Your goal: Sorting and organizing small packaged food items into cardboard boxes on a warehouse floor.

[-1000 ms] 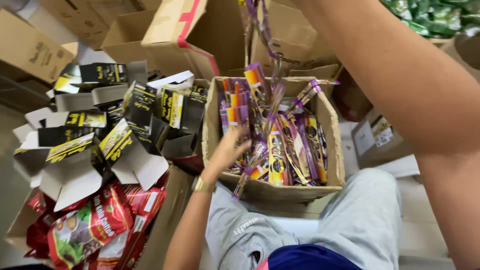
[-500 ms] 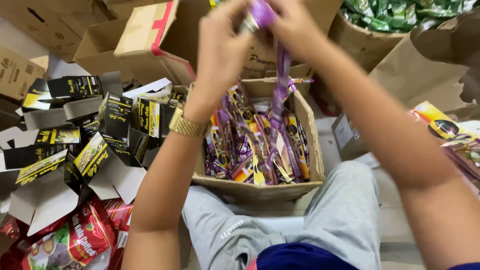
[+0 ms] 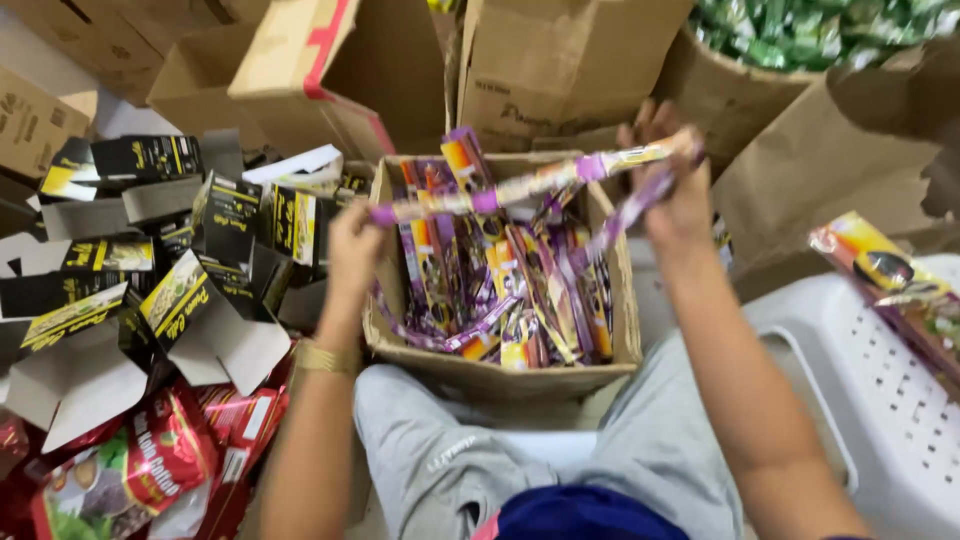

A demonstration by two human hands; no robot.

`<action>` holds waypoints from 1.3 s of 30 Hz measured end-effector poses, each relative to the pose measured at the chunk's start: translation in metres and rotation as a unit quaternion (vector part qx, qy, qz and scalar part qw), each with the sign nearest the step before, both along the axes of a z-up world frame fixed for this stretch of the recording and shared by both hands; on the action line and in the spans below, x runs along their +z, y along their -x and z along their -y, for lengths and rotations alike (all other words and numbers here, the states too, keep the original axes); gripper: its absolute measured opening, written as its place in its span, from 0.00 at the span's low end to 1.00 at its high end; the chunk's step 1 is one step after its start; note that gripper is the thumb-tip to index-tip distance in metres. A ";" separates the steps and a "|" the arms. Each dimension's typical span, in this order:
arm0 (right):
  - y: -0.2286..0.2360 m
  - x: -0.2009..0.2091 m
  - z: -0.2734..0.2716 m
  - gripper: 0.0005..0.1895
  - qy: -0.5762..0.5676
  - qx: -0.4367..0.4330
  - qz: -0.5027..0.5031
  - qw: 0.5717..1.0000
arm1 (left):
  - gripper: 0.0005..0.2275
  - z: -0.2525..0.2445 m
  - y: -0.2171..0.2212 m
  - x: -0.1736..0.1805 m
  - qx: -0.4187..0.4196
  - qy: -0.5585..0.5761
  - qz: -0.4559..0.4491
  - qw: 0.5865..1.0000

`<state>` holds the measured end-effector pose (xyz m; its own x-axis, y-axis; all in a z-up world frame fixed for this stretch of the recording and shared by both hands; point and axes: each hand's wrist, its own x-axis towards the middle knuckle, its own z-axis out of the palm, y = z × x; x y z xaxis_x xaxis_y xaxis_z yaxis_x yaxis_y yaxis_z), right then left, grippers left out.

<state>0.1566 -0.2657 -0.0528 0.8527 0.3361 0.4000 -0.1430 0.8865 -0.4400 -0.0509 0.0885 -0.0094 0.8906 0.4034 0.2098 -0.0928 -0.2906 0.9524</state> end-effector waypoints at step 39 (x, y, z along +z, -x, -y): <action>0.089 0.102 -0.053 0.20 0.092 0.010 0.098 0.991 | 0.21 0.129 0.003 -0.076 -0.296 -0.006 0.131 0.946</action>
